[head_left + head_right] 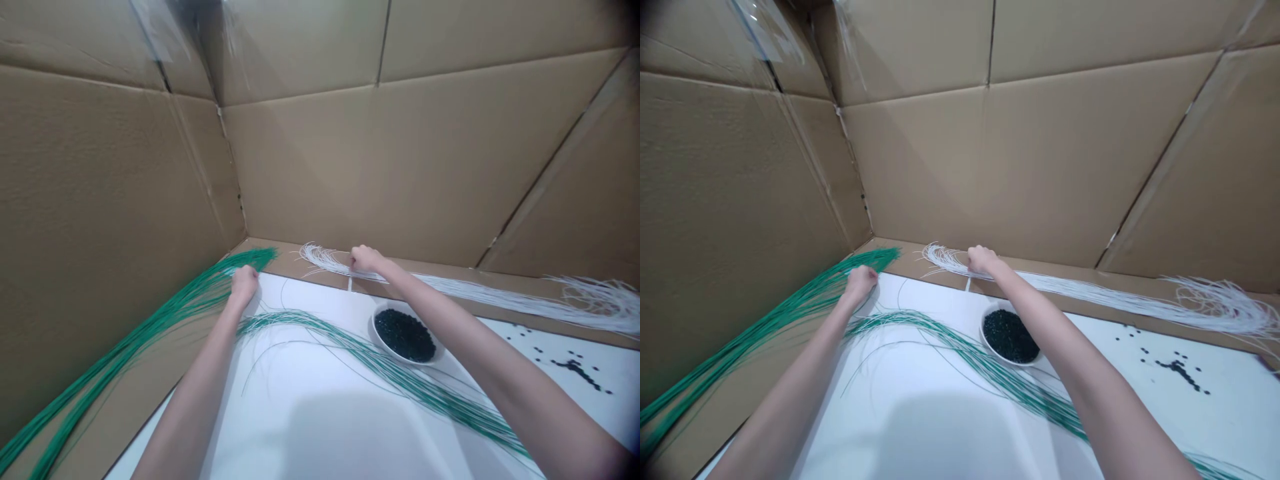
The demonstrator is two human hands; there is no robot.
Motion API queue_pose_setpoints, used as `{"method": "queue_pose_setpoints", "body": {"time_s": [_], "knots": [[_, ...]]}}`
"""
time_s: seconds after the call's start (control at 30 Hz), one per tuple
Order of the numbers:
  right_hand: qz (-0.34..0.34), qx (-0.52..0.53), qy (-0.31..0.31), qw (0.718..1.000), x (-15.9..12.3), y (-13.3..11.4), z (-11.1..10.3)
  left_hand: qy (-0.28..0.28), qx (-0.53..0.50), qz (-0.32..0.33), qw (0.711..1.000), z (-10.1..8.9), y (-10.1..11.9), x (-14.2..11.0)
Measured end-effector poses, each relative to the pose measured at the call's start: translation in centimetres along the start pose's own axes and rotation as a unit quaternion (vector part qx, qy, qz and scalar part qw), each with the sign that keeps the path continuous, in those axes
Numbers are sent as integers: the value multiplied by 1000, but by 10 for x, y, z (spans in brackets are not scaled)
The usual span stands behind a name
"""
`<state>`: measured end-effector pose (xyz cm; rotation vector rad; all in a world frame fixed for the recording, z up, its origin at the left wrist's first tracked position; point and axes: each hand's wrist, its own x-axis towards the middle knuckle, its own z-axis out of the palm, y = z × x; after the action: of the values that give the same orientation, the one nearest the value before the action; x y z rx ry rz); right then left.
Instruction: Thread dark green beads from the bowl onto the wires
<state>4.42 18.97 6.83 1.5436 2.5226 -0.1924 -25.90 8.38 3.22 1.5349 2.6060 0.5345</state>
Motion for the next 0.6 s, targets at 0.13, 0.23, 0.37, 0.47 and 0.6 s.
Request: {"method": "queue_pose_setpoints", "body": {"time_s": [0.13, 0.23, 0.37, 0.47, 0.6], "knots": [[-24, 54, -3, 998, 0, 9, -1, 4, 12, -1, 1000, 2, 2, -5], [-45, 102, 18, 994, -5, 11, -1, 0, 15, -8, 1000, 4, 4, -5], [-46, 159, 106, 981, -20, 13, -5, -38, 20, -20, 999, 2, 6, 1], [-34, 198, 179, 963, -38, 17, -13, -75, 29, -40, 996, -4, 7, 3], [-36, 256, 237, 937, -71, 27, -25, -94, 23, -76, 992, -6, 11, -1]]}}
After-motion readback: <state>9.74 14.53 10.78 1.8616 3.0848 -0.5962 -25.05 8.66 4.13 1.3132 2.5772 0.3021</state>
